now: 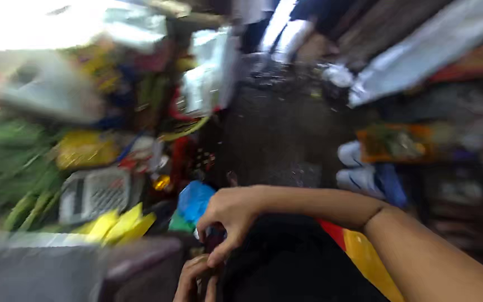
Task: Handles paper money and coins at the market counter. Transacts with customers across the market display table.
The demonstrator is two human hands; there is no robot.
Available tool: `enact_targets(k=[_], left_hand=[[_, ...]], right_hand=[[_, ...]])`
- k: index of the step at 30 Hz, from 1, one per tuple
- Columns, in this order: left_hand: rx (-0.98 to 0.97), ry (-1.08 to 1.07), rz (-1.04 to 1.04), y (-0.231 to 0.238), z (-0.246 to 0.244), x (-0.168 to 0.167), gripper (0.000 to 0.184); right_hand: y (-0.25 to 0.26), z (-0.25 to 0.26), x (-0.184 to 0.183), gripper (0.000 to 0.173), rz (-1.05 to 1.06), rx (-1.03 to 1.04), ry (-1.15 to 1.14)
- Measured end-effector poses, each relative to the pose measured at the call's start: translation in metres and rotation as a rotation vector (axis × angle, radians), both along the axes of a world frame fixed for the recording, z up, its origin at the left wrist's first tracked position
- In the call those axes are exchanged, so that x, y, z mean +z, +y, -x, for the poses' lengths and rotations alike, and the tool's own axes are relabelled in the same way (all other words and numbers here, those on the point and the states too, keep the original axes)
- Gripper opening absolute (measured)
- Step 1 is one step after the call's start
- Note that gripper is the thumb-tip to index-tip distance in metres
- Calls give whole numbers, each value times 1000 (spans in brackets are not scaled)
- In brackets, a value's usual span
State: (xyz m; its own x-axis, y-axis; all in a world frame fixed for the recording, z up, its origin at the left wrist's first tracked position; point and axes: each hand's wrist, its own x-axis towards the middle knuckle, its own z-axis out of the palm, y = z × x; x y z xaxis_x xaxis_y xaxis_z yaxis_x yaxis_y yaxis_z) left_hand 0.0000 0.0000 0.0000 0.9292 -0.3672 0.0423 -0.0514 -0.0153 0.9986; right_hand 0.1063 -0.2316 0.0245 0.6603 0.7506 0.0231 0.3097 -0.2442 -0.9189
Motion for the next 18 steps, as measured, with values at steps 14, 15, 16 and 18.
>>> enact_targets(k=[14, 15, 16, 18], left_hand=[[-940, 78, -148, -340, 55, -52, 42], [-980, 75, -162, -368, 73, -56, 47], [-1028, 65, -197, -393, 91, -62, 59], [-1106, 29, -295, -441, 123, -69, 74]], right_hand=[[-240, 341, -93, 25, -236, -1325, 410], [-255, 367, -103, 23, -220, -1425, 404], [-272, 397, -117, 25, -211, -1541, 423], [-303, 467, -157, 32, -181, -1850, 510]])
